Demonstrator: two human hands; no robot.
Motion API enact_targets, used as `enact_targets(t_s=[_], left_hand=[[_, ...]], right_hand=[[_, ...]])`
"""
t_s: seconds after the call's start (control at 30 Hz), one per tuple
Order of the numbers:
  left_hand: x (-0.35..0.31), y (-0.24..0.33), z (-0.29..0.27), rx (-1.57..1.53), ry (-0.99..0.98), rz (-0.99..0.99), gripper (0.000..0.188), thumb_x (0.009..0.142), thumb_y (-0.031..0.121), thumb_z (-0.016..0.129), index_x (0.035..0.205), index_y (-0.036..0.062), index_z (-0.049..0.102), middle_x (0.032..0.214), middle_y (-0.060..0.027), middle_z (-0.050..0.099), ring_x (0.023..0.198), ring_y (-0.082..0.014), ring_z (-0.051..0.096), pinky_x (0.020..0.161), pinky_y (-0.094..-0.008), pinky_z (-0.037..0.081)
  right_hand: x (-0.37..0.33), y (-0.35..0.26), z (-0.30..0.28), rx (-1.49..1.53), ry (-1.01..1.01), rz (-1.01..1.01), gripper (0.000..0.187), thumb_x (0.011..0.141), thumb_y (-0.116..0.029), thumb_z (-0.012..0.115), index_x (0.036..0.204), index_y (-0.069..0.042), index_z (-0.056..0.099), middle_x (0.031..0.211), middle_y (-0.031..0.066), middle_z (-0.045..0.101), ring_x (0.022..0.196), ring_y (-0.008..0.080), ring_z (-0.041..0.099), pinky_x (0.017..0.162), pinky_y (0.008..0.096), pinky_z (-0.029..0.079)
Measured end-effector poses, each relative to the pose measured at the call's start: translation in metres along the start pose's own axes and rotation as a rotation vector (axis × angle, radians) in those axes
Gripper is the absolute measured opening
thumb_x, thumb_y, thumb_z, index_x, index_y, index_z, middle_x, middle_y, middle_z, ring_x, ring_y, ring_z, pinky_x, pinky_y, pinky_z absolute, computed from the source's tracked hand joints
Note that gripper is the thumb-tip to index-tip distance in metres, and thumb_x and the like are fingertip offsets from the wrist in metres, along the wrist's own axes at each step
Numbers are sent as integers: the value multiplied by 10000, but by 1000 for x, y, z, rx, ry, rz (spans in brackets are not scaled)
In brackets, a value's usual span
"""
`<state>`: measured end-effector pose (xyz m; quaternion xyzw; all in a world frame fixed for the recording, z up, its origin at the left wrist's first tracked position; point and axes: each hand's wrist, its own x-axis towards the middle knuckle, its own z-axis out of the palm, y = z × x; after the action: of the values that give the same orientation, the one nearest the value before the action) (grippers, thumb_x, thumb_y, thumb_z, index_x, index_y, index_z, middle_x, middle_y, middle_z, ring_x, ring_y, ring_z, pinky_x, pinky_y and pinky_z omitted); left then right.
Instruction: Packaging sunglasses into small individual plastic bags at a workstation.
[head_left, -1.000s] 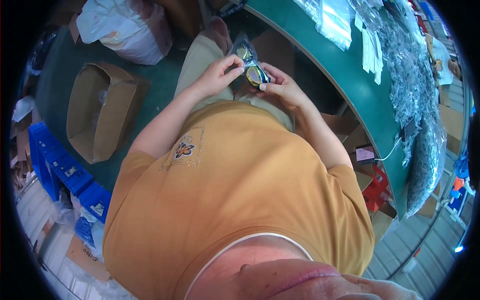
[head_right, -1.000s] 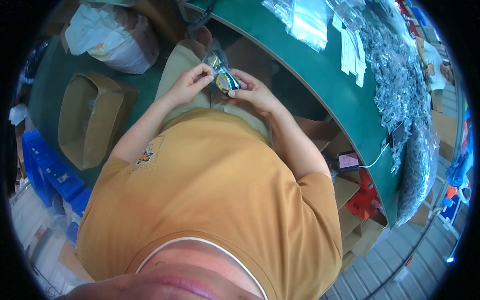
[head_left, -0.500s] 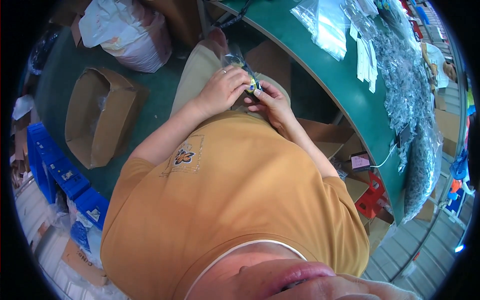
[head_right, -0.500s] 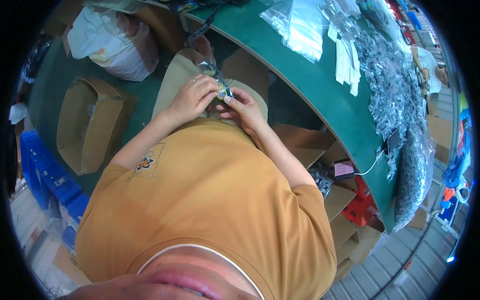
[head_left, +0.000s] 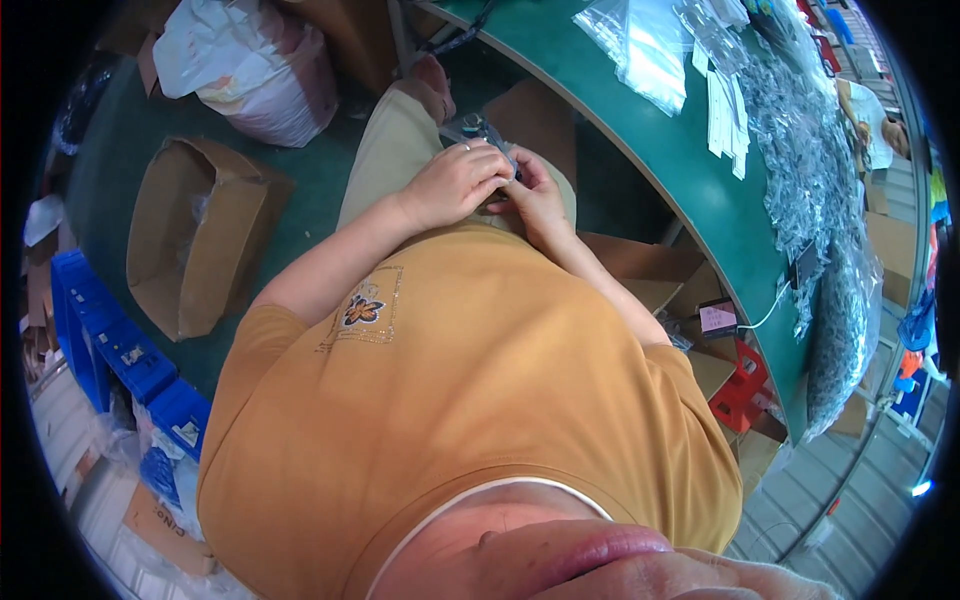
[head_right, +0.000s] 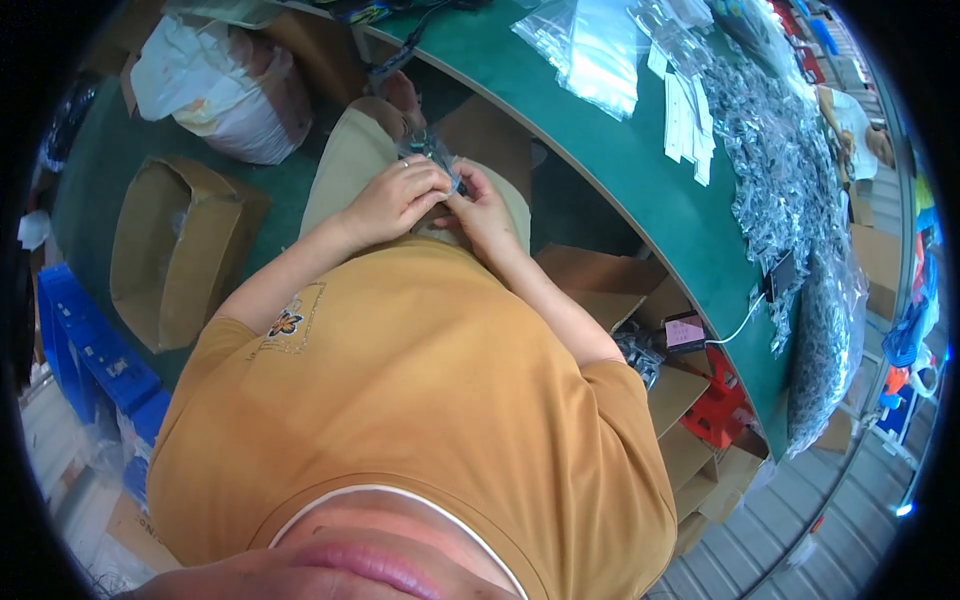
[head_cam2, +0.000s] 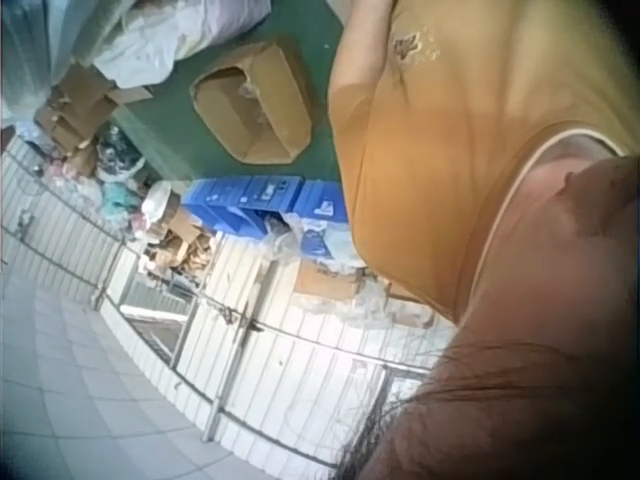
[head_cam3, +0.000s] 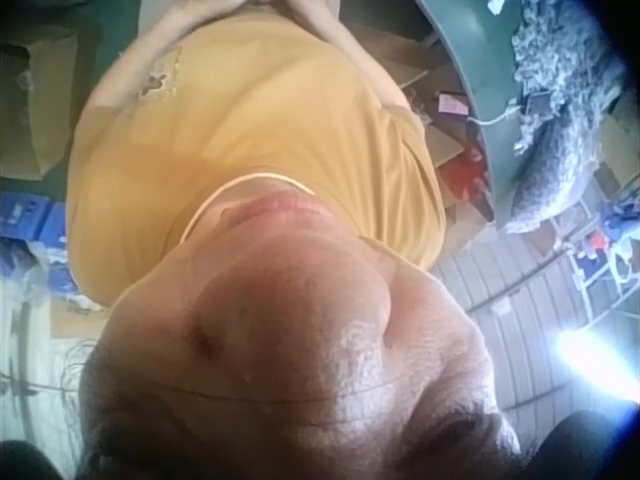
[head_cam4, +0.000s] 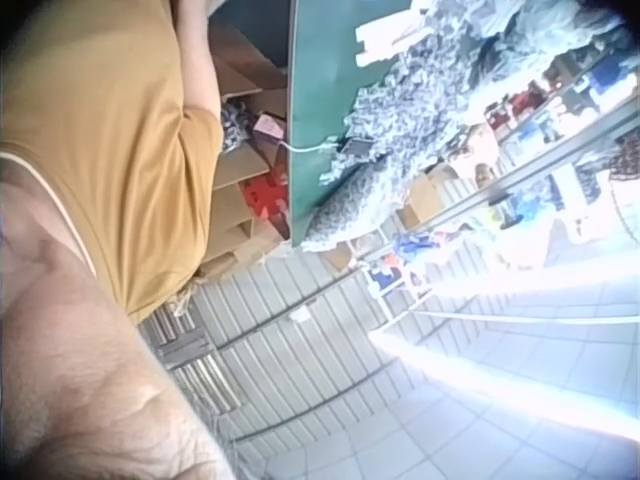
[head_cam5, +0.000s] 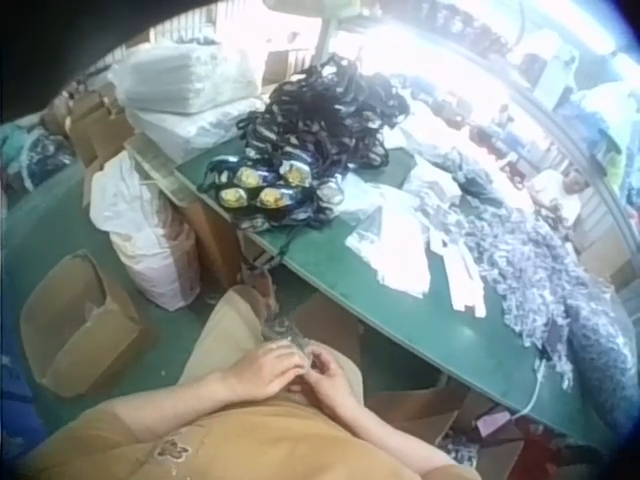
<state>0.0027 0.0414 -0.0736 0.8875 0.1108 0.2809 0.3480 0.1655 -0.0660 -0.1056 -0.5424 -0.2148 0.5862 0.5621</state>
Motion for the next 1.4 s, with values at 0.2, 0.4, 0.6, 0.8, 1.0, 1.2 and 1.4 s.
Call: enact_targets(t_s=[0.2, 0.4, 0.6, 0.8, 1.0, 1.2, 1.4], left_hand=[[-3, 8, 2, -10, -15, 8, 114, 935, 138, 648, 1012, 54, 642, 1028, -119, 666, 1031, -335, 624, 905, -441, 505], [-10, 8, 8, 65, 95, -193, 197, 900, 89, 685, 1065, 42, 588, 984, -127, 616, 1001, -349, 605, 874, -432, 494], [-14, -1, 5, 4, 206, -302, 205, 876, 130, 719, 1029, 50, 608, 971, -113, 630, 934, -317, 629, 831, -416, 520], [-21, -19, 6, -181, 270, -455, 162, 876, 82, 722, 982, 57, 603, 797, -51, 591, 718, -171, 580, 661, -307, 493], [-22, -12, 4, -104, 280, -415, 425, 813, 160, 837, 1150, 78, 593, 1009, -56, 622, 842, -186, 608, 728, -311, 516], [-9, -8, 4, -237, 113, -352, 414, 839, 163, 800, 1202, 86, 617, 1087, -89, 608, 968, -220, 643, 806, -340, 539], [-16, -23, 9, -135, 30, -563, 221, 857, 72, 712, 1048, 81, 602, 852, -109, 590, 827, -231, 646, 726, -357, 521]], right_hand=[[3, 8, 1, -14, 50, -35, 159, 996, -88, 655, 1114, -76, 549, 1013, 48, 643, 818, 139, 670, 642, 275, 612], [13, 0, 20, -90, 146, -237, 134, 1031, -143, 628, 1046, -60, 524, 897, 53, 638, 722, 129, 660, 582, 255, 565], [12, -9, 26, -231, 93, -157, 143, 1054, -195, 592, 1093, -69, 540, 895, 57, 664, 690, 130, 679, 601, 277, 546], [-4, -11, 6, -815, 85, -327, 136, 1067, -163, 543, 1144, -52, 549, 782, 50, 682, 665, 137, 679, 601, 282, 541], [-4, -11, 4, -284, 60, -105, 162, 1071, -126, 522, 1201, -30, 515, 778, 67, 673, 606, 140, 653, 570, 254, 531], [-6, -10, 5, -233, -1, -39, 170, 1063, -114, 524, 1220, -52, 507, 766, 72, 671, 591, 141, 642, 549, 255, 522], [-35, -18, 19, -745, -92, -258, 260, 955, -63, 571, 1209, -119, 572, 648, -29, 567, 582, 57, 547, 543, 235, 430]])
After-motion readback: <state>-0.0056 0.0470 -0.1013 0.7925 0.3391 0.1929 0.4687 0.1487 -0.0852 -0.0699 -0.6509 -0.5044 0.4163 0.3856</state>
